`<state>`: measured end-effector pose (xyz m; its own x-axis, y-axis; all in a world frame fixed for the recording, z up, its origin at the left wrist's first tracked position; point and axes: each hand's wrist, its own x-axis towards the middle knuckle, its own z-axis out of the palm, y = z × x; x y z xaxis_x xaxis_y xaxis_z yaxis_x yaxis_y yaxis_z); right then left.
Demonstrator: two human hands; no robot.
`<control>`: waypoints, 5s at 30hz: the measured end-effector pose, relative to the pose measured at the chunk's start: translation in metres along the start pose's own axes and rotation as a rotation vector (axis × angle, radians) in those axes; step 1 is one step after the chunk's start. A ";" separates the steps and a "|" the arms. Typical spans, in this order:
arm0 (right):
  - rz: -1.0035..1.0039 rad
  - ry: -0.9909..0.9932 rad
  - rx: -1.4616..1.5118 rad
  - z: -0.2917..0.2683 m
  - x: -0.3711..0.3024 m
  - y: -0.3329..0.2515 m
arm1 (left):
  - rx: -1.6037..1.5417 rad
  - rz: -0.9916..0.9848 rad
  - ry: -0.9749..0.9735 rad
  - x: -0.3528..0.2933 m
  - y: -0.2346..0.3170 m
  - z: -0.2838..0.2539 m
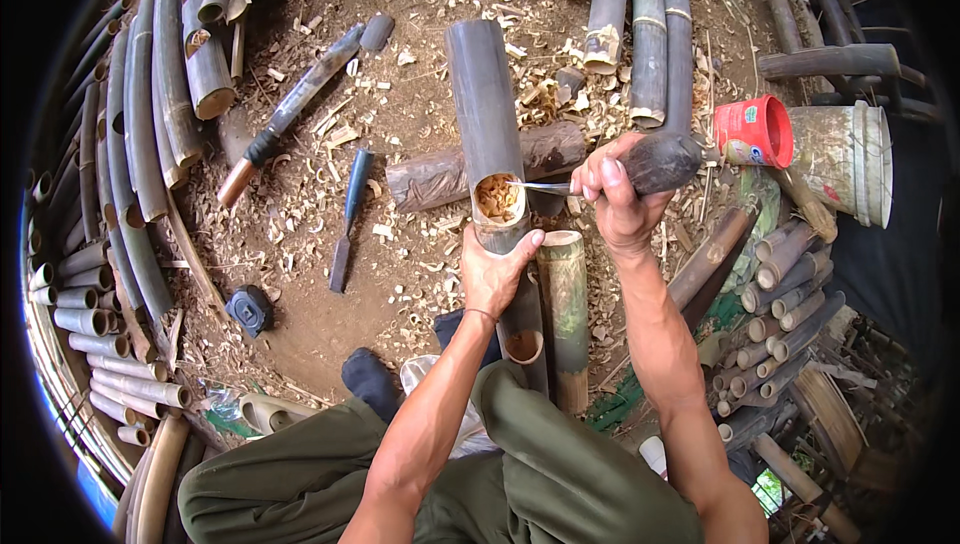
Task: The person carves a hole into a bamboo pole using a small knife and then uses another bamboo piece as a mallet to drive a chisel-like tool into the hole.
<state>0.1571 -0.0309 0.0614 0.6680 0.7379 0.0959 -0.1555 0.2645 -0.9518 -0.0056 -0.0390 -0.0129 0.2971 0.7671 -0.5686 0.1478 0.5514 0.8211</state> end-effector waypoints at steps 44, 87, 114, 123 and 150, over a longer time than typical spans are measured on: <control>-0.495 -0.984 -0.627 -0.020 -0.072 -0.009 | -0.041 -0.007 -0.051 0.017 0.003 -0.002; 0.070 -0.172 0.125 0.044 -0.004 -0.009 | -0.005 0.153 0.129 0.013 -0.016 -0.003; -0.099 -0.261 -0.857 -0.046 -0.024 -0.059 | 0.095 -0.114 -0.079 -0.041 -0.029 -0.011; 0.191 -0.028 -1.414 -0.141 -0.118 0.030 | -0.489 -0.100 -0.240 -0.016 0.017 -0.005; -0.484 -1.128 -1.637 -0.017 -0.024 -0.093 | 1.263 -0.030 0.771 -0.028 0.082 -0.385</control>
<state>0.1679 -0.0843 0.1431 -0.3069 0.9409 -0.1430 0.9517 0.3019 -0.0559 -0.3647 0.1107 0.0511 -0.2239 0.9645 -0.1400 0.9686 0.2361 0.0777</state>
